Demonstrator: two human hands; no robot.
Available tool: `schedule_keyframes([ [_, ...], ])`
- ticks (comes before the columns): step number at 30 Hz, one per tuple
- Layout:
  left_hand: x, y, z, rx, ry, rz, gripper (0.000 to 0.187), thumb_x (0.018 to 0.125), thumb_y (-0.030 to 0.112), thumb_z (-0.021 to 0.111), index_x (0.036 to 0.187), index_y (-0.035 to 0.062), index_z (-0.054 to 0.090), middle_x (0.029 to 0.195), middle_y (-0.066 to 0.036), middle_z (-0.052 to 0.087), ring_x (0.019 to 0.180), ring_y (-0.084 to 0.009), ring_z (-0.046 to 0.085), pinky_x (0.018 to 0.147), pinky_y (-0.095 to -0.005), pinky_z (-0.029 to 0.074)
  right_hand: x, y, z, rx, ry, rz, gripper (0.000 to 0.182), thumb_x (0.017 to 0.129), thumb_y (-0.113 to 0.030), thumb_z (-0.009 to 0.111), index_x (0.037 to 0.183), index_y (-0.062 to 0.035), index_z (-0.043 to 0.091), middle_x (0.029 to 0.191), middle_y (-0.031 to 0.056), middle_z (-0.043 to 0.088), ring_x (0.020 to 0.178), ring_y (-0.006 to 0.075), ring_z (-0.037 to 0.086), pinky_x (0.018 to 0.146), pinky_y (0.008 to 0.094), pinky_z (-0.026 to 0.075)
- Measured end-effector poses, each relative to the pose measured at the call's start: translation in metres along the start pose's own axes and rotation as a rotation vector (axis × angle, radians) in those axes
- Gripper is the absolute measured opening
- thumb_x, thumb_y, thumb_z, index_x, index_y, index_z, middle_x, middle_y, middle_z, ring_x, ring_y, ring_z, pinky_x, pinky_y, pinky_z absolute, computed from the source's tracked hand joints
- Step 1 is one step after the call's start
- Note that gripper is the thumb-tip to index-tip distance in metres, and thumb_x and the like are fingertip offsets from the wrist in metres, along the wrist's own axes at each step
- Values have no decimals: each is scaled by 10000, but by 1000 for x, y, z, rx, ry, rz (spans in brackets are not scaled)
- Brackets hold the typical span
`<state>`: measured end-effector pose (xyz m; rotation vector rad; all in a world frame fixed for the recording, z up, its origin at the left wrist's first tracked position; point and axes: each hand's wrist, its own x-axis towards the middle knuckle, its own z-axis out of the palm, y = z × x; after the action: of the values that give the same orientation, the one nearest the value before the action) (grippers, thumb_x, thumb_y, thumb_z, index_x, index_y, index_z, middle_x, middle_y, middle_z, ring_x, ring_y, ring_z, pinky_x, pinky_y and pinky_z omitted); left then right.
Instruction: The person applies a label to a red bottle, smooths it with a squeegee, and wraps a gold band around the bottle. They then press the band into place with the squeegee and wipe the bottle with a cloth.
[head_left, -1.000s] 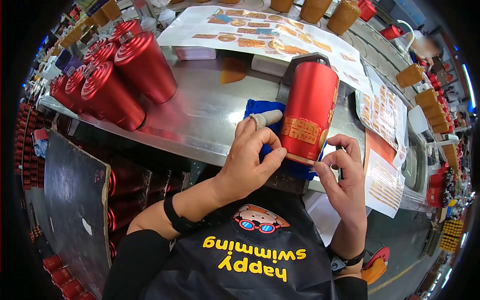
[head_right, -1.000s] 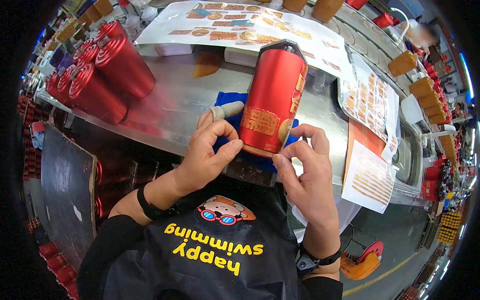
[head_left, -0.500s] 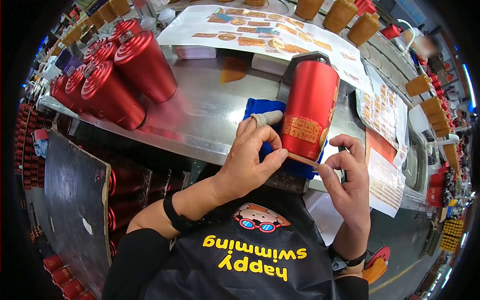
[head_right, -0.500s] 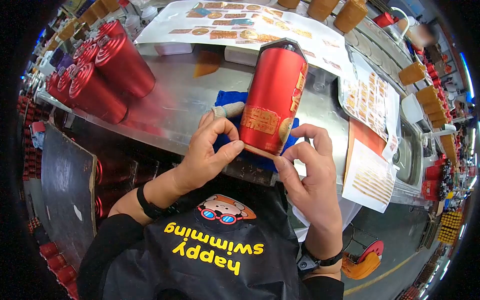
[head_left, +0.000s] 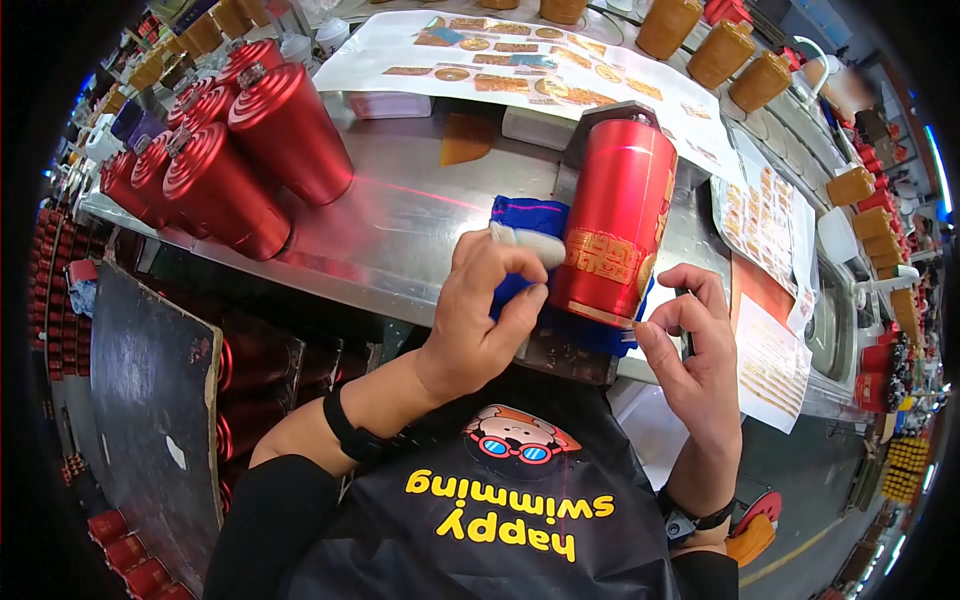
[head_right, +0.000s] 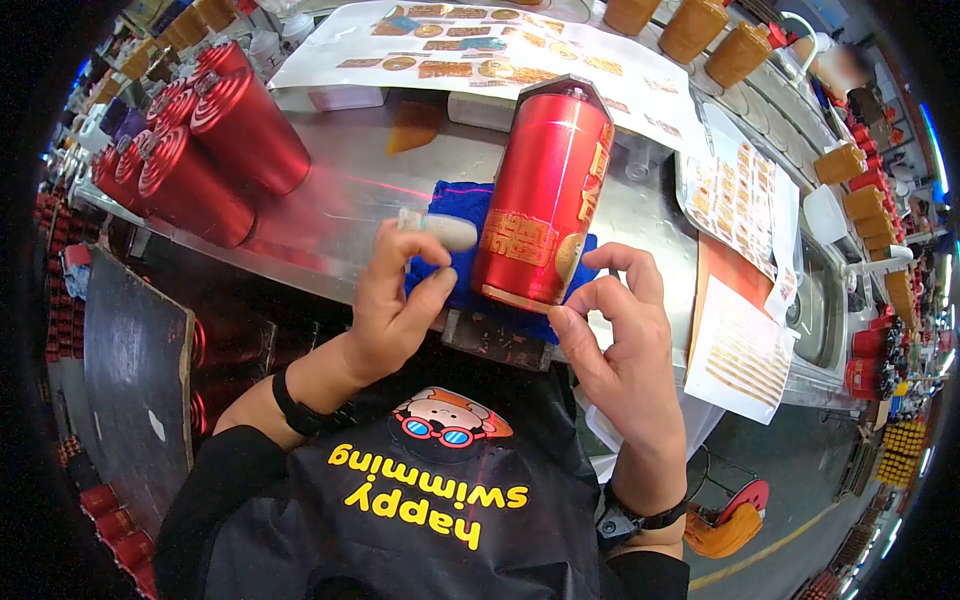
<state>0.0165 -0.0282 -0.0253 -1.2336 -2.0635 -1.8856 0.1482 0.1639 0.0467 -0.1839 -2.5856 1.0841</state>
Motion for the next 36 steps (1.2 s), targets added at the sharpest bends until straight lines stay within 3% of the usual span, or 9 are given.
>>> schedule_keyframes([
  [3, -2, -2, -6, 52, -91, 235, 204, 866, -28, 641, 1004, 87, 544, 987, -89, 621, 986, -294, 546, 1022, -465, 400, 0, 2, 0, 31, -14, 17, 137, 845, -105, 736, 823, -24, 628, 1149, 168, 542, 1037, 276, 555, 835, 358, 455],
  [4, -2, -2, -3, 44, -84, 248, 232, 854, -30, 657, 1006, 105, 546, 953, -87, 630, 965, -307, 552, 1034, -515, 395, 0, 2, 0, 36, -22, 19, 138, 847, -109, 736, 829, -25, 627, 1151, 164, 541, 1034, 271, 552, 829, 355, 455],
  [7, 0, -4, -2, 113, -135, 312, 259, 834, -32, 667, 1011, 113, 544, 981, -104, 646, 979, -316, 549, 1000, -515, 414, 0, 3, -3, 57, -48, 37, 141, 854, -121, 736, 847, -31, 627, 1156, 151, 538, 1028, 256, 543, 807, 342, 453],
  [10, 2, -9, 1, 133, -140, 407, 360, 683, -43, 711, 980, 130, 604, 952, -92, 592, 1014, -332, 517, 922, -479, 418, 0, 6, -6, 99, -89, 56, 143, 861, -135, 733, 861, -40, 626, 1159, 136, 533, 1025, 239, 533, 779, 325, 448],
  [16, 11, -9, 0, 249, -232, 600, 270, 736, 80, 730, 969, 137, 606, 916, -47, 584, 984, -273, 514, 840, -437, 433, 0, 24, -16, 202, -184, 47, 156, 875, -153, 728, 875, -48, 613, 1147, 101, 508, 1037, 210, 513, 750, 296, 442],
  [19, 18, -6, -1, 274, -310, 673, 349, 698, 110, 767, 984, 155, 572, 1029, -55, 669, 961, -273, 518, 799, -450, 445, 0, 30, -18, 218, -205, 10, 163, 882, -156, 723, 875, -46, 602, 1122, 89, 500, 1032, 201, 510, 749, 288, 448],
  [28, 35, 2, 14, 422, -407, 903, 328, 700, 206, 720, 1013, 208, 620, 1015, 39, 613, 922, -201, 505, 789, -361, 436, -4, 34, -15, 250, -200, 38, 165, 888, -162, 715, 882, -49, 596, 1106, 87, 506, 992, 195, 515, 742, 281, 453],
  [31, 35, 3, 18, 399, -423, 886, 327, 703, 170, 736, 1006, 190, 616, 993, 10, 613, 877, -212, 526, 741, -355, 449, -4, 32, -15, 275, -200, 86, 170, 891, -165, 716, 874, -49, 592, 1106, 90, 508, 999, 197, 515, 756, 286, 454],
  [36, 20, -15, 23, 264, -228, 756, 264, 747, 165, 717, 988, 175, 610, 907, 20, 597, 803, -181, 524, 660, -322, 448, -5, 39, -17, 297, -192, 45, 179, 898, -162, 716, 854, -51, 582, 1098, 94, 507, 1010, 205, 515, 772, 295, 455],
])
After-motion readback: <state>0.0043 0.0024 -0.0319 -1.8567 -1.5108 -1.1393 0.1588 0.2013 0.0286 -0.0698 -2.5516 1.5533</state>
